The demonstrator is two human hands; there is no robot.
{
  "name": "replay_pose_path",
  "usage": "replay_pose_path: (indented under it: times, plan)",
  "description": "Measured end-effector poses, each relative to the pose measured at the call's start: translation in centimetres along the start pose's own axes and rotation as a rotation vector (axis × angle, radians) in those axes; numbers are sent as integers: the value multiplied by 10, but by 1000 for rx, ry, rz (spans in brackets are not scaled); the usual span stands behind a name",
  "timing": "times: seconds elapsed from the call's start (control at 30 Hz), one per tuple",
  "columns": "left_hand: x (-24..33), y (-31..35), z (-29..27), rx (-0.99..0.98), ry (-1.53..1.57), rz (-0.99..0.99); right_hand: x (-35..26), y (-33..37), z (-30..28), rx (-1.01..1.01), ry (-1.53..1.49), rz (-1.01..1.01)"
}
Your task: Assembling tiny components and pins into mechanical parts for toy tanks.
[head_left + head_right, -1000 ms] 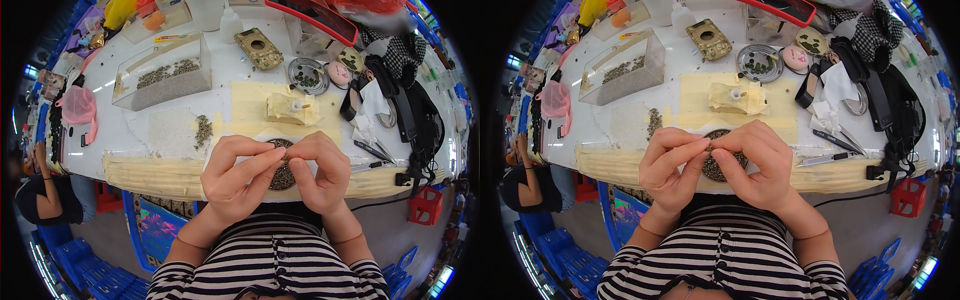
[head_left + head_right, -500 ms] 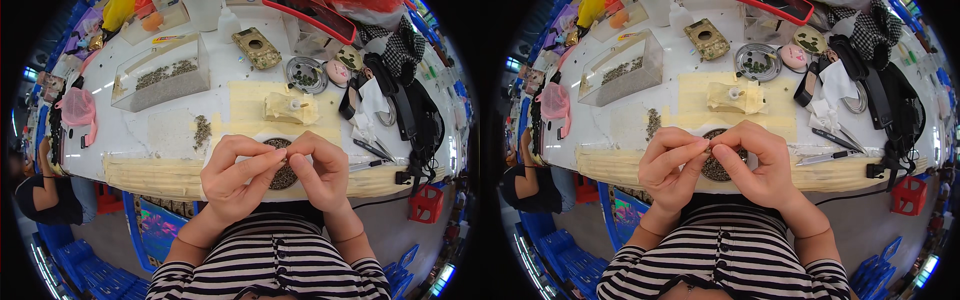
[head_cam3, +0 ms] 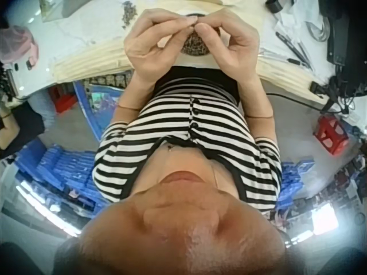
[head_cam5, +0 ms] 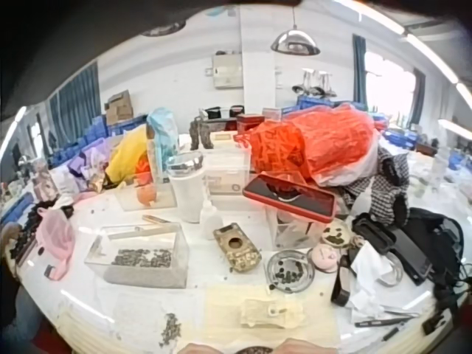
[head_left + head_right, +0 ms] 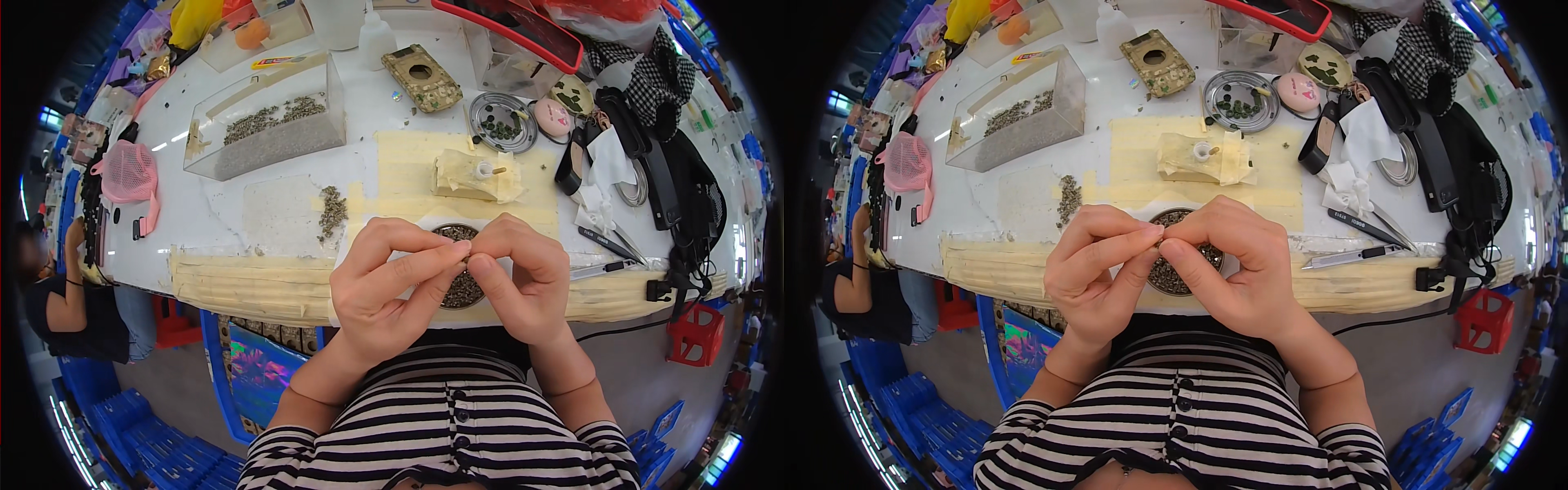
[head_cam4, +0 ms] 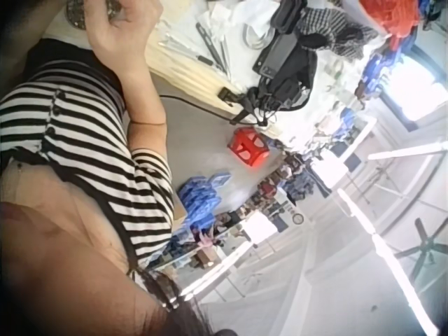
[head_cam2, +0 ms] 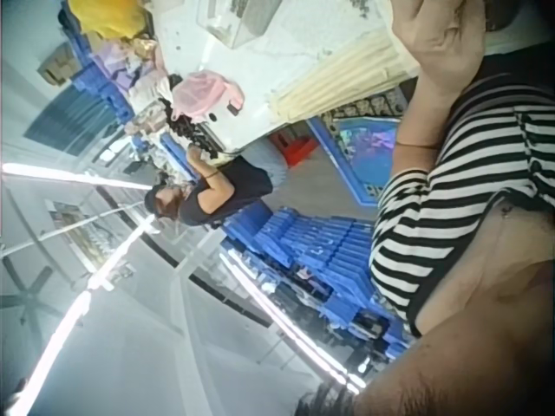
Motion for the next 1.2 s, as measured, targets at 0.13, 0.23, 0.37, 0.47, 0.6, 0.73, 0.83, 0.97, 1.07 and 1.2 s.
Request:
replay_pose_path:
  times: [0.13,0.23,0.37,0.47,0.6,0.73,0.83,0.97,1.07,1.2]
  plan:
    - [1,1,-2,0,-25,19,-1,0,0,38,18,-15]
    - [1,1,-2,24,-67,22,-4,1,-1,106,91,-78]
    - [-1,2,-4,37,-75,-26,-13,1,-3,142,229,-214]
    - [-1,2,-4,46,-56,-13,-12,0,0,114,276,-249]
    - [-2,2,-4,38,-44,-3,-9,0,1,75,277,-210]
    - [-1,3,-3,13,-35,25,-5,0,2,36,202,-138]
    - [1,3,-4,-2,-57,50,-1,1,3,3,79,-41]
    - [0,5,-3,-25,-44,64,2,3,1,-22,-60,60]
    - [-2,6,-3,-19,-11,50,3,3,1,-33,-113,105]
    - [-3,7,-4,-9,2,65,3,3,0,-8,-72,55]
Point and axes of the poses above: each hand's wrist, its own y-axis away from the middle knuckle, its own z-axis out of the palm, x = y × z, the point moved 4 cm from there along -y, towards the middle knuckle, and after that the axes turned 5 degrees about -z, right-handed, at the moved point
